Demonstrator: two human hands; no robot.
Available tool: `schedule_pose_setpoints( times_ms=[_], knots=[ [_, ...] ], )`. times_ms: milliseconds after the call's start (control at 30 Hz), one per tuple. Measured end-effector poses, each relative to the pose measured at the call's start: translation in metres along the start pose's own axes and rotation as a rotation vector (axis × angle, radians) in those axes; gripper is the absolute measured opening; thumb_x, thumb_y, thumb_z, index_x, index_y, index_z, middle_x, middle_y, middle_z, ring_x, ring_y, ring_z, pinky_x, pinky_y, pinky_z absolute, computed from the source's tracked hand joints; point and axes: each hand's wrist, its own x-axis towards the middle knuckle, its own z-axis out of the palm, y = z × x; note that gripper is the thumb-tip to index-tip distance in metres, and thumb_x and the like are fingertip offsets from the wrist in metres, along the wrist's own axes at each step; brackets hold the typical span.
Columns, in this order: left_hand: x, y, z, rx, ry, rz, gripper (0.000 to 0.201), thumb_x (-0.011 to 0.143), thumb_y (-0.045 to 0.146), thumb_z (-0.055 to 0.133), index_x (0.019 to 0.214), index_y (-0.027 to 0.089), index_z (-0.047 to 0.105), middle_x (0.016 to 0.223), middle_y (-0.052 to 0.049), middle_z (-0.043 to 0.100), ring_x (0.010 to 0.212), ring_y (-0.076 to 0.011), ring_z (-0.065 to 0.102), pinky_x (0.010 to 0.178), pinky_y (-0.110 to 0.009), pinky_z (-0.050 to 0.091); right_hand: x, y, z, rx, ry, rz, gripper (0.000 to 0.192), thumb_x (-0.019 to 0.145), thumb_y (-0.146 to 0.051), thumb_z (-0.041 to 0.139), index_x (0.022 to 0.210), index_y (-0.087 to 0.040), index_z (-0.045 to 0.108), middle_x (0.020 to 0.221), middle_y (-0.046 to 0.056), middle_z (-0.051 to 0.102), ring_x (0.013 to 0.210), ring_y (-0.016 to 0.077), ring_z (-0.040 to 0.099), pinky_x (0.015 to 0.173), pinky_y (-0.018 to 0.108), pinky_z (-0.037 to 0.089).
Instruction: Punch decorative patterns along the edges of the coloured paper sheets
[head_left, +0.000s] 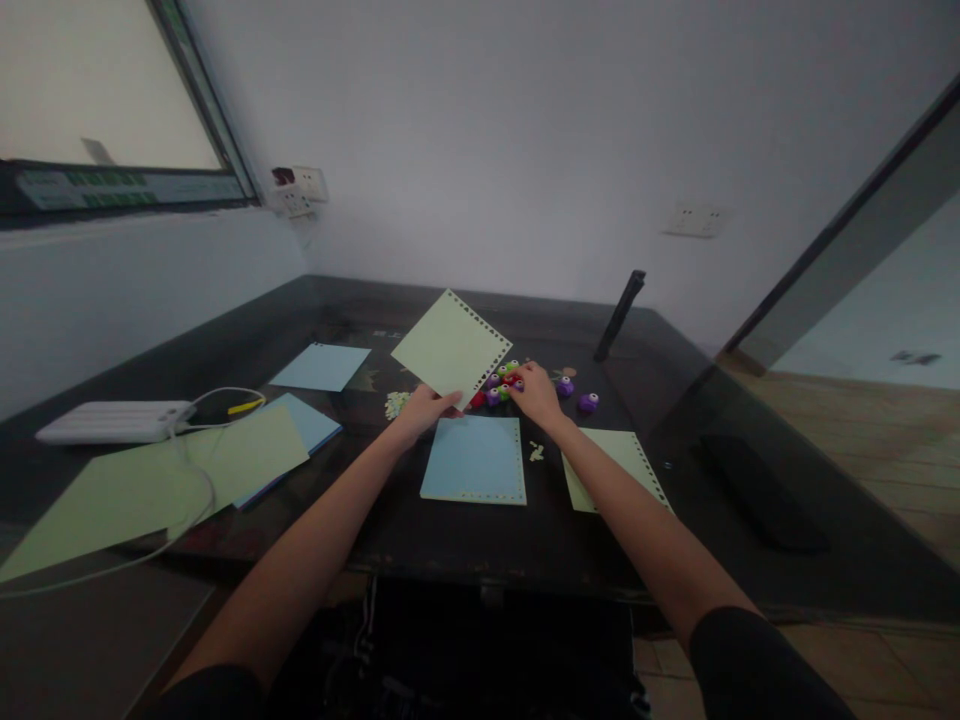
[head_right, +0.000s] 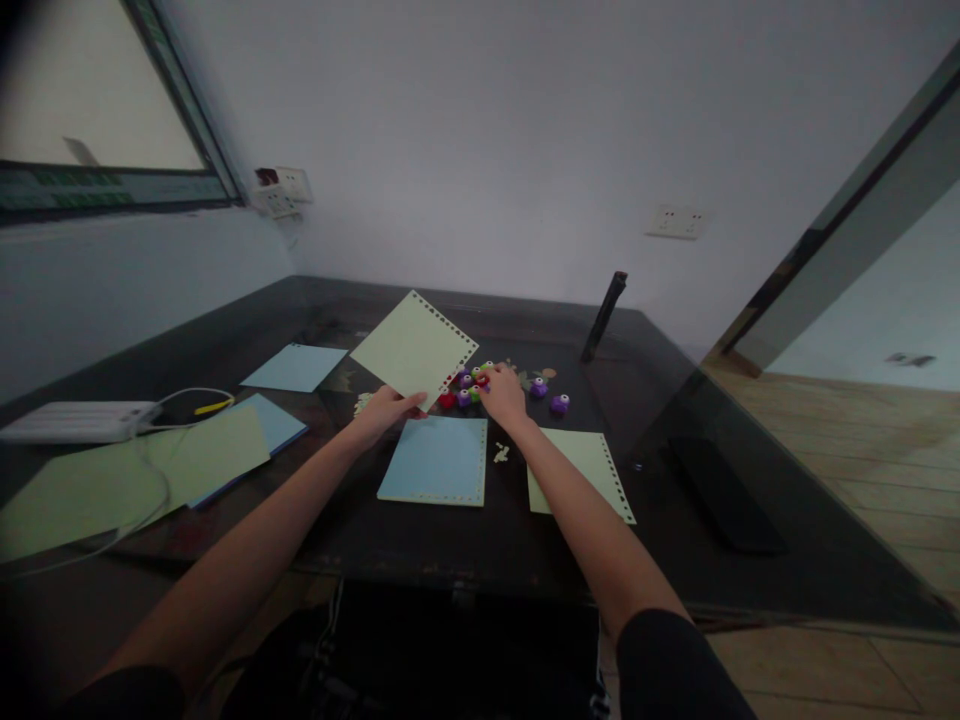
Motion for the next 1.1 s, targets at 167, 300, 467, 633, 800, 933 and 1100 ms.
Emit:
schedule_pose_setpoints(
  times_ms=[167, 300, 467, 633, 800, 933, 1100],
  knots=[
    [0.001, -0.001, 0.000, 0.000, -0.010, 0.019, 0.027, 0.070, 0.027, 0.069, 0.087, 0.007, 0.066, 0.078, -0.010, 0.071, 0.056, -0.0139, 0.062, 0.061, -0.028, 0.052, 0.009, 0.005, -0.002, -0.019, -0.013, 0.056, 0.019, 0.079, -0.022, 0.057, 0.096, -0.018, 0.066, 0.095, 0.008, 0.056, 0.092, 0.0192, 0.052, 0.086, 0.031, 0.040],
    [-0.002, 0.004, 0.001, 0.000, -0.004, 0.010, 0.026, 0.071, 0.026, 0.067, 0.089, 0.007, 0.066, 0.078, -0.010, 0.071, 0.056, -0.0141, 0.062, 0.063, -0.029, 0.052, 0.016, 0.003, 0.002, -0.066, -0.039, 0.130, 0.020, 0.081, -0.032, 0.057, 0.092, -0.018, 0.067, 0.095, 0.010, 0.058, 0.093, 0.0205, 0.053, 0.082, 0.032, 0.041],
    [-0.007, 0.009, 0.005, 0.001, 0.020, -0.028, 0.019, 0.072, 0.021, 0.066, 0.085, 0.008, 0.066, 0.077, -0.010, 0.071, 0.055, -0.0135, 0.061, 0.062, -0.028, 0.052, 0.024, 0.001, 0.005, -0.136, -0.077, 0.172, 0.022, 0.080, -0.038, 0.060, 0.085, -0.018, 0.069, 0.097, 0.012, 0.060, 0.095, 0.0230, 0.055, 0.078, 0.032, 0.043],
    [-0.007, 0.009, 0.006, -0.011, 0.013, -0.026, 0.021, 0.072, 0.021, 0.067, 0.088, 0.008, 0.065, 0.076, -0.010, 0.071, 0.054, -0.0132, 0.061, 0.061, -0.028, 0.052, 0.028, -0.003, 0.005, -0.173, -0.083, 0.180, 0.021, 0.077, -0.039, 0.064, 0.080, -0.019, 0.071, 0.093, 0.012, 0.063, 0.090, 0.0218, 0.058, 0.074, 0.030, 0.044],
    [-0.008, 0.009, 0.006, 0.015, 0.004, -0.021, 0.021, 0.073, 0.022, 0.066, 0.086, 0.006, 0.066, 0.072, -0.010, 0.070, 0.054, -0.0134, 0.061, 0.063, -0.029, 0.052, 0.026, -0.005, 0.004, -0.153, -0.021, 0.152, 0.020, 0.078, -0.038, 0.063, 0.074, -0.019, 0.069, 0.089, 0.009, 0.063, 0.085, 0.0196, 0.058, 0.070, 0.028, 0.044],
    [-0.007, 0.008, 0.006, 0.027, -0.001, -0.025, 0.019, 0.073, 0.023, 0.066, 0.083, 0.007, 0.066, 0.069, -0.009, 0.069, 0.054, -0.0134, 0.061, 0.061, -0.028, 0.051, 0.024, -0.005, -0.009, 0.007, 0.072, 0.149, 0.021, 0.080, -0.037, 0.058, 0.076, -0.018, 0.066, 0.089, 0.009, 0.063, 0.086, 0.0200, 0.059, 0.077, 0.031, 0.045],
    [-0.010, 0.009, 0.013, -0.029, -0.034, 0.009, 0.026, 0.071, 0.026, 0.068, 0.089, 0.008, 0.065, 0.076, -0.010, 0.071, 0.058, -0.0142, 0.062, 0.062, -0.028, 0.052, 0.002, -0.006, -0.040, 0.607, 0.140, 0.182, 0.019, 0.084, -0.038, 0.052, 0.087, -0.019, 0.056, 0.085, 0.006, 0.066, 0.076, 0.0176, 0.064, 0.073, 0.033, 0.051]
  ],
)
